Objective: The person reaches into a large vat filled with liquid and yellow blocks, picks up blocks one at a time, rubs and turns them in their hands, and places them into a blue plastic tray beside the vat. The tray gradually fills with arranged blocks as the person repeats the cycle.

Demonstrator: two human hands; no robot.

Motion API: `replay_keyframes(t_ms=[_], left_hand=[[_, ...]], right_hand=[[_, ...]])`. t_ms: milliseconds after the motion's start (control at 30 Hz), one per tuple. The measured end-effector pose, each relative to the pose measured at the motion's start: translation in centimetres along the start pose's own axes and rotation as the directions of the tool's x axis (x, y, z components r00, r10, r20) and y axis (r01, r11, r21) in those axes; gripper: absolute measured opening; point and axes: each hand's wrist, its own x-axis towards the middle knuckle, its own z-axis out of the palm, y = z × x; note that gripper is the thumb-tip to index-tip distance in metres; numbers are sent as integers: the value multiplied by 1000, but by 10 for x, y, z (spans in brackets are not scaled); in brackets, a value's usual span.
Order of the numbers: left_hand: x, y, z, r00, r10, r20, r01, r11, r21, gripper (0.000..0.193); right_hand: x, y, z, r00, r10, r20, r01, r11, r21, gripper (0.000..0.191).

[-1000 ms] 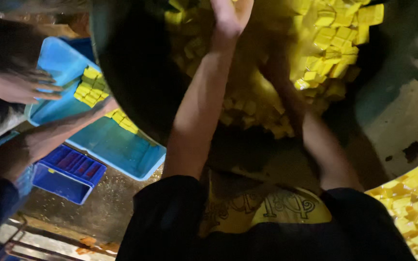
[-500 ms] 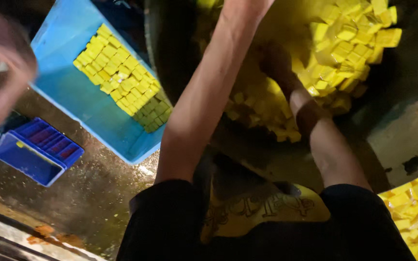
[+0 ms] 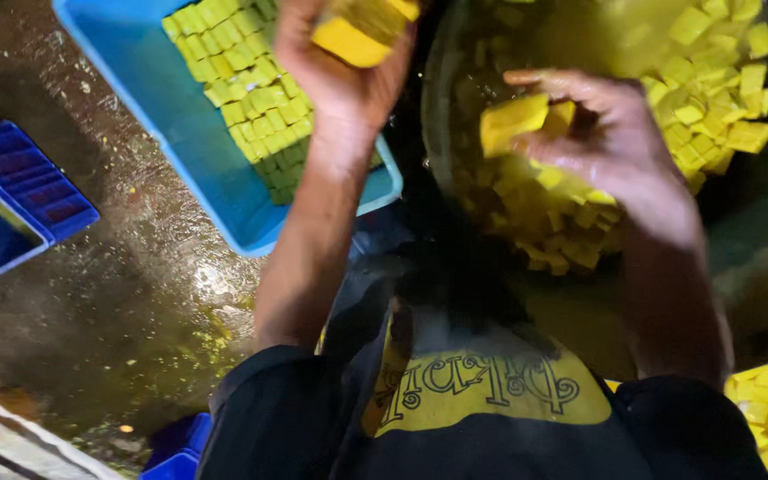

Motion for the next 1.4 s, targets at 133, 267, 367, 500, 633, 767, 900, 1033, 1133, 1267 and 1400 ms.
replay_keyframes(t_ms=[133,267,367,500,633,767,900,1033,1133,1267,1400], left_hand=[[-28,5,-26,966,-49,-255,71,994,80,34],[-69,0,-58,967,-96,-237,99,995,4,52],[-98,7,-88,963,-132,-236,98,984,-151,54],[-132,23,-130,878,-224,-423,144,966,-213,49],[-172,52,-170,859,-237,-453,148,964,-223,69],[-187,85,-219,675,-177,-716,86,983,-163,93],[-229,133,-278,532,17,-847,-13,1000,11,103],[-285,138,-316,265,159,-951,462,845,270,88],[-295,124,-349,355,343,-870,841,289,457,73],[-282,117,-394,695,266,-669,717,-179,674,51],[-254,134,-401,801,64,-596,494,-633,596,35]], right_hand=[[29,-71,57,1000,-25,-7,25,999,-33,39],[73,-98,124,982,-164,98,187,930,-315,39],[70,-105,161,988,66,138,-38,979,-201,47],[69,-81,211,950,-280,141,313,810,-497,65],[104,-24,265,927,-149,344,202,971,-124,90],[132,48,342,740,282,610,-426,899,101,62],[158,111,424,573,443,690,-709,690,147,46],[149,155,527,719,413,559,-340,911,-234,47],[124,170,552,796,339,501,24,810,-586,48],[132,174,507,637,558,533,-411,830,-377,50],[136,147,449,734,430,526,-456,885,-88,52]])
